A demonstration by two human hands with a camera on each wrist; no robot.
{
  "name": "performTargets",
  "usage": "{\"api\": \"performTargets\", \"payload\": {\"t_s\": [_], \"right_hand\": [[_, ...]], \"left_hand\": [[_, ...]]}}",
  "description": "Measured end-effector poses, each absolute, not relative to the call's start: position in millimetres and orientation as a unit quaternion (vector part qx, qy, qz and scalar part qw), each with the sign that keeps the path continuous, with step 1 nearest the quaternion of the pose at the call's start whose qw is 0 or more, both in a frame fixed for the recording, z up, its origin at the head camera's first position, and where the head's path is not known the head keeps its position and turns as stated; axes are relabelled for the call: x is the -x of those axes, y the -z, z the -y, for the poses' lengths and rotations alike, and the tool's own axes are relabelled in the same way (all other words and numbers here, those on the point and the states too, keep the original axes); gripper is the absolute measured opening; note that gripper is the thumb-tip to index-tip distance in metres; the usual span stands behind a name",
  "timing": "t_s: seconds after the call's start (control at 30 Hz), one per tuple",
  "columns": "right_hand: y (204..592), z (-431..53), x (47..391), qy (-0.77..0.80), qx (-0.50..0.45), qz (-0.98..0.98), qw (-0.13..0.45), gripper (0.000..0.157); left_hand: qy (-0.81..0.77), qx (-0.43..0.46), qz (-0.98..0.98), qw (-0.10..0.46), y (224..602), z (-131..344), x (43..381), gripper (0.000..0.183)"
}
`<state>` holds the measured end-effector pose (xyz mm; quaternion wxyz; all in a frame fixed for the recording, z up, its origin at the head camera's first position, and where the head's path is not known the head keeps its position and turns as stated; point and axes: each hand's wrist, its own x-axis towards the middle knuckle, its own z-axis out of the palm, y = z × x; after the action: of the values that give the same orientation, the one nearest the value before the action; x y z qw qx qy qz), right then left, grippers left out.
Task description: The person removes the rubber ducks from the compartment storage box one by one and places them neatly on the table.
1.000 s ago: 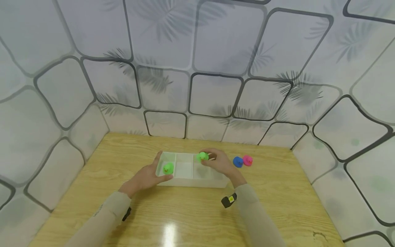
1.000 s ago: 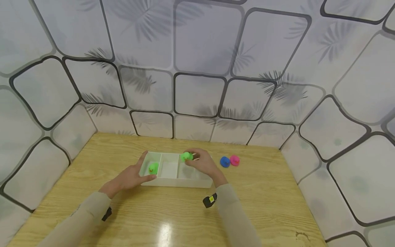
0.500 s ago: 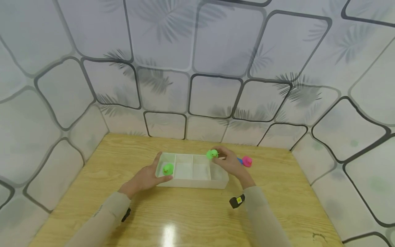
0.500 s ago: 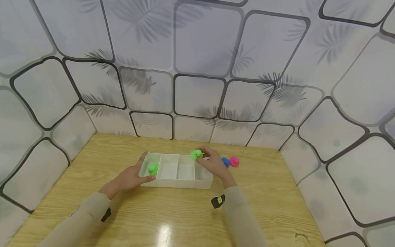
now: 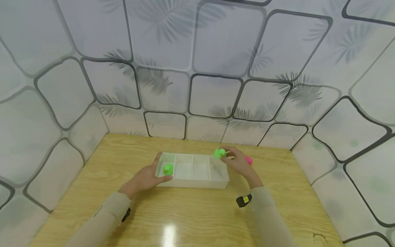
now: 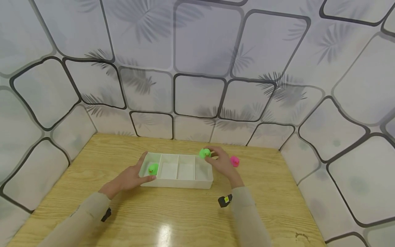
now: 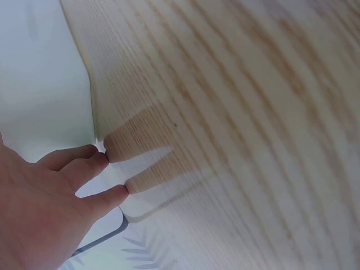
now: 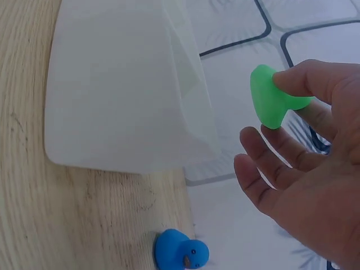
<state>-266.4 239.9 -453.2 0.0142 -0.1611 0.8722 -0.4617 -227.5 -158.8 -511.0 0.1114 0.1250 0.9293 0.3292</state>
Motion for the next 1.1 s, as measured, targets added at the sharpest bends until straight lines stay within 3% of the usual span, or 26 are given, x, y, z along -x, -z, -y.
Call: {"api": "performTargets", "payload": {"t_s": [0.53, 0.8, 1.1], "right_hand": [[454, -277, 264, 0.447, 0.149, -0.881, -0.031, 0.043], [452, -294, 261, 0.443, 0.098, -0.891, -0.017, 0.049], [457, -317, 260, 0.443, 0.098, -0.890, -0.039, 0.050]], "left_hand": [[-0.328, -0.122, -0.931, 0.106, 511, 158, 227, 0.124], [-0.325, -0.121, -0.932, 0.107, 511, 158, 227, 0.124], [-0.323, -0.118, -0.933, 0.110, 511, 159, 227, 0.125]]}}
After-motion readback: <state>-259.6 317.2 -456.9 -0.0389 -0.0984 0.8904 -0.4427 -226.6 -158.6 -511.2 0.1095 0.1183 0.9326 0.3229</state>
